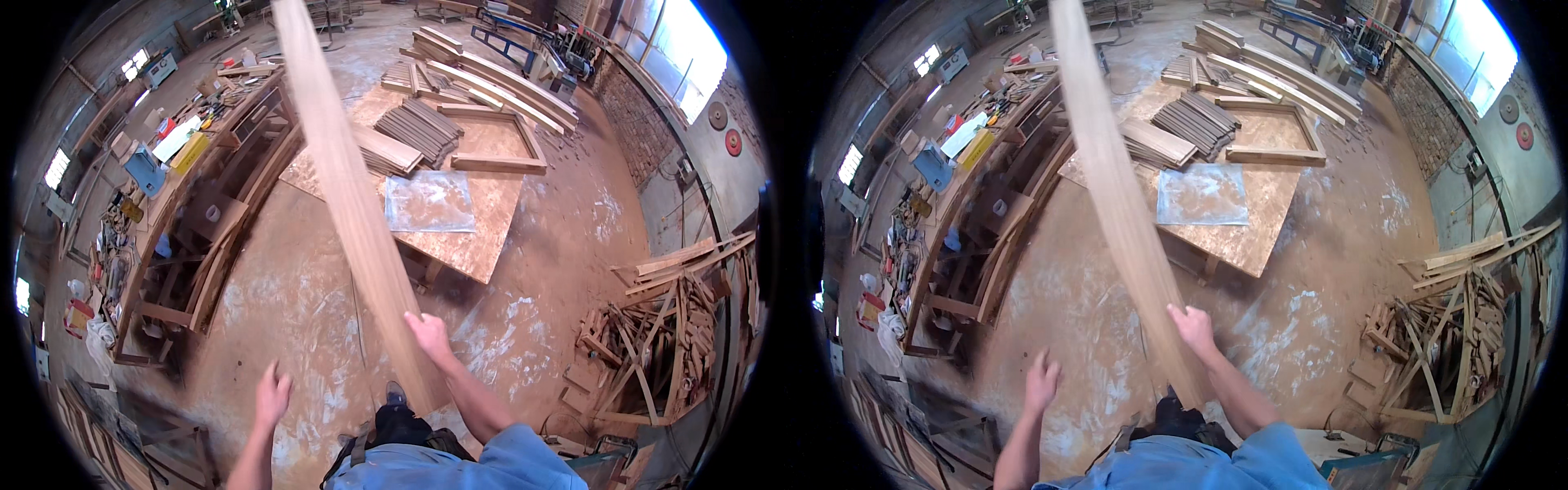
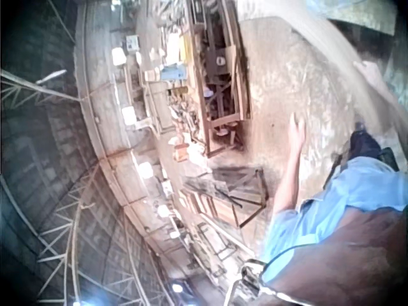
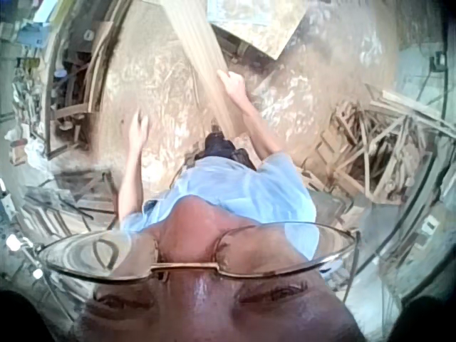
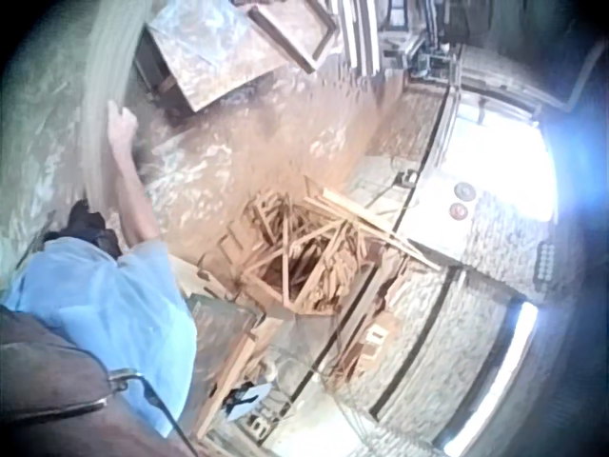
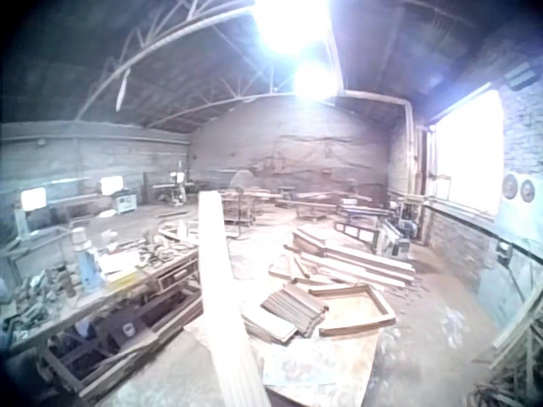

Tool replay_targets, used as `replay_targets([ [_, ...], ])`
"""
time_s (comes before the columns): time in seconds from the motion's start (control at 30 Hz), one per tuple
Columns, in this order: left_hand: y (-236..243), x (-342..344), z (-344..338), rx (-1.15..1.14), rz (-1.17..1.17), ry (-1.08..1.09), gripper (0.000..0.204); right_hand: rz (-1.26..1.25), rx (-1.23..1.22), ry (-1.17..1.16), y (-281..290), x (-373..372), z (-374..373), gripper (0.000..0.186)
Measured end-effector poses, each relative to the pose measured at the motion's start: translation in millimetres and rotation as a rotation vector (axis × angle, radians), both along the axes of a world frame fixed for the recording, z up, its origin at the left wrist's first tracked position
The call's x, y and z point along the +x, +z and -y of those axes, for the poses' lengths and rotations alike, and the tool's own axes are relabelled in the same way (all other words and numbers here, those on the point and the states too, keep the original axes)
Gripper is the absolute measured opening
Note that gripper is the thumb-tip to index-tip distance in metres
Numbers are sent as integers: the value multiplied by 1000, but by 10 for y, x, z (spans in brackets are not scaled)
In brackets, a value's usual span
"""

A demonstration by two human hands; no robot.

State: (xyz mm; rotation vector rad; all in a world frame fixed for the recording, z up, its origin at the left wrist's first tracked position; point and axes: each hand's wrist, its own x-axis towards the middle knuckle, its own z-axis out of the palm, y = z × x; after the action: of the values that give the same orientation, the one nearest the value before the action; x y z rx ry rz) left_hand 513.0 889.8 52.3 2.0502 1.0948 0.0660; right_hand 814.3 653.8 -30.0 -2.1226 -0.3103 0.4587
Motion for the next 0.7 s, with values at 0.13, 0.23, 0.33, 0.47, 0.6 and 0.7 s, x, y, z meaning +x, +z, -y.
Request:
replay_targets([
  [0.13, -721, -1753, 423, -449, 178, 704, 50, 39, -15, -64, -41, 785, -375, 62],
  [0.23, -1029, -2998, 857, -469, 29, 914, 34, -28, -174, -143, -451, 1560, -675, 62],
  [0.33, -960, -3436, 1348, -576, -148, 1094, 36, -137, 112, -271, -606, 2080, -940, 66],
  [0.47, -915, -3736, 1918, -714, -247, 1173, 39, -248, 177, -307, -638, 2502, -1308, 68],
  [0.6, -970, -4069, 2504, -752, -151, 1176, 41, -64, -74, -188, -707, 2712, -1572, 63],
  [0.7, -1135, -4238, 2856, -585, 65, 1273, 43, 229, -471, 147, -743, 2994, -1322, 59],
])
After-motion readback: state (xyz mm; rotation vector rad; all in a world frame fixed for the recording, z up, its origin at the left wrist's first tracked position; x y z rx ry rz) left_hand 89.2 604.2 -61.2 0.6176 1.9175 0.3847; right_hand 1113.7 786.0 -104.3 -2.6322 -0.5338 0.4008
